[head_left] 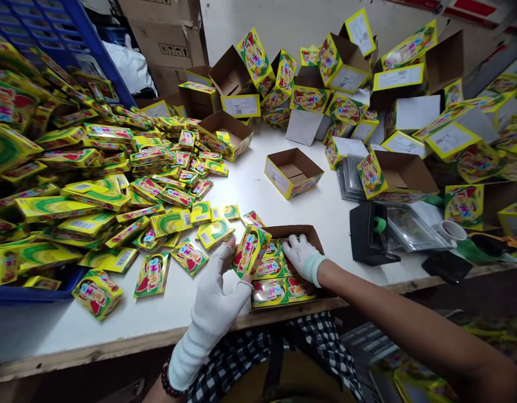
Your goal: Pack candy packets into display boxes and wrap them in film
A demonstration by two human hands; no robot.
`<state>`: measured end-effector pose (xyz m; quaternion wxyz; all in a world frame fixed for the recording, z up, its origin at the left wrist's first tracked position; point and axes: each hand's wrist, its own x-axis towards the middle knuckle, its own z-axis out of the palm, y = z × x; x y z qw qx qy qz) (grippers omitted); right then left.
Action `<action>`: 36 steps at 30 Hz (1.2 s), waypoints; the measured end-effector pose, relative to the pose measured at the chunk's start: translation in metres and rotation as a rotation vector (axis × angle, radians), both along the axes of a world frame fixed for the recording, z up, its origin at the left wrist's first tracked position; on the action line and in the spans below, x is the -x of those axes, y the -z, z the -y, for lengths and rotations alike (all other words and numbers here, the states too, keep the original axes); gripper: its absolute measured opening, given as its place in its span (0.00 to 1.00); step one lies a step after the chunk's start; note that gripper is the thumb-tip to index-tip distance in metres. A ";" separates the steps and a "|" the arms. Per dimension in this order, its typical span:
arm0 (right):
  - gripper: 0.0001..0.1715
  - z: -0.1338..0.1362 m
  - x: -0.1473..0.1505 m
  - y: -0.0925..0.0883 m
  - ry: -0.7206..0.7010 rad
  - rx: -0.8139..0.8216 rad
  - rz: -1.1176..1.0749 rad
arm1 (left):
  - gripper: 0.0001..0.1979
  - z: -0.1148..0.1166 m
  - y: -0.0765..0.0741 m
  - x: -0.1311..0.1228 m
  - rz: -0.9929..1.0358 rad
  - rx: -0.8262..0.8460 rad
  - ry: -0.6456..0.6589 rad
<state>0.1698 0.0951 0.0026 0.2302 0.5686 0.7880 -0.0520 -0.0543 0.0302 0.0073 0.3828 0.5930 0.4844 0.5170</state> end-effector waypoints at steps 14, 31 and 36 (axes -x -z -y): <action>0.38 -0.012 -0.002 -0.017 0.106 0.163 -0.059 | 0.32 0.007 -0.001 -0.025 -0.045 0.027 0.070; 0.32 0.014 -0.021 -0.009 0.146 0.165 -0.494 | 0.32 -0.002 0.001 -0.011 -0.153 -0.106 0.027; 0.30 0.007 -0.028 -0.049 0.349 0.199 -1.239 | 0.38 -0.007 -0.009 -0.017 -0.514 -0.382 0.133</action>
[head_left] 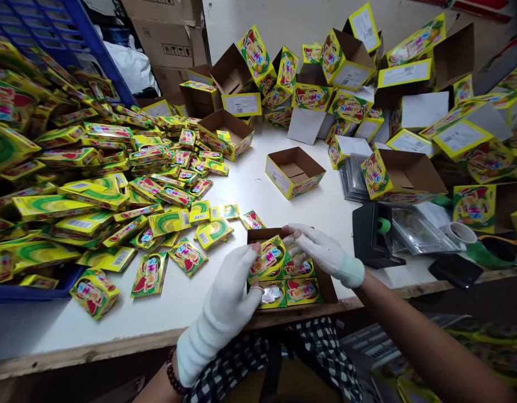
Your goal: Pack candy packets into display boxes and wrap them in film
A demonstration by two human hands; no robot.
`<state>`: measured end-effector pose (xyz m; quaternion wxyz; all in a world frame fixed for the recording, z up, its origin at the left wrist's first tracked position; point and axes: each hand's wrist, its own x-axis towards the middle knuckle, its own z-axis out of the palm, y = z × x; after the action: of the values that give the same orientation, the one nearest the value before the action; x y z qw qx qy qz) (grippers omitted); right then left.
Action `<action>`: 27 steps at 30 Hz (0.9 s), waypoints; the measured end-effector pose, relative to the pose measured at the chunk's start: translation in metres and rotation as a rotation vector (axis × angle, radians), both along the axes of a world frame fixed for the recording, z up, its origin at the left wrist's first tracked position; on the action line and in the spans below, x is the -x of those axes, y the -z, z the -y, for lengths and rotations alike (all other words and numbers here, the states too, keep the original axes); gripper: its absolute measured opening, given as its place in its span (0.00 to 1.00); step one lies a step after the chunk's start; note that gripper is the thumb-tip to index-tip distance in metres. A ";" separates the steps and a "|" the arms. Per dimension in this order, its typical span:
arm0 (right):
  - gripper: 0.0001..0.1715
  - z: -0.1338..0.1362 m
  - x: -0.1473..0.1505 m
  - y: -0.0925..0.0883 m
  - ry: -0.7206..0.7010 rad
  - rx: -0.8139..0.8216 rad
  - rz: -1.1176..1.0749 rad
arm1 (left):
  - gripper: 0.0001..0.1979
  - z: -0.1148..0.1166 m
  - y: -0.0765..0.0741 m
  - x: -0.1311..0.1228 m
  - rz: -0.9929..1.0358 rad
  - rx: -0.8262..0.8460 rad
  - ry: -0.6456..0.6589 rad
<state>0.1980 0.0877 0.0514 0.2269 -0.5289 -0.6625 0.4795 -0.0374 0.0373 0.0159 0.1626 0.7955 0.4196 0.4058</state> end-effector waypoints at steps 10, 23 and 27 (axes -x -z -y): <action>0.19 0.002 -0.010 0.001 -0.258 0.176 0.288 | 0.31 -0.019 -0.004 0.023 -0.077 -0.016 0.065; 0.22 0.004 0.003 0.013 -0.143 0.388 0.011 | 0.17 -0.092 0.042 0.079 -0.053 0.260 -0.483; 0.28 0.003 0.033 0.013 0.004 0.183 -0.220 | 0.13 -0.059 0.018 0.038 0.671 0.449 -0.523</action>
<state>0.1655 0.0846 0.0380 0.2499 -0.4929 -0.5863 0.5924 -0.0757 0.0967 -0.0023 0.3494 0.4337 0.6073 0.5666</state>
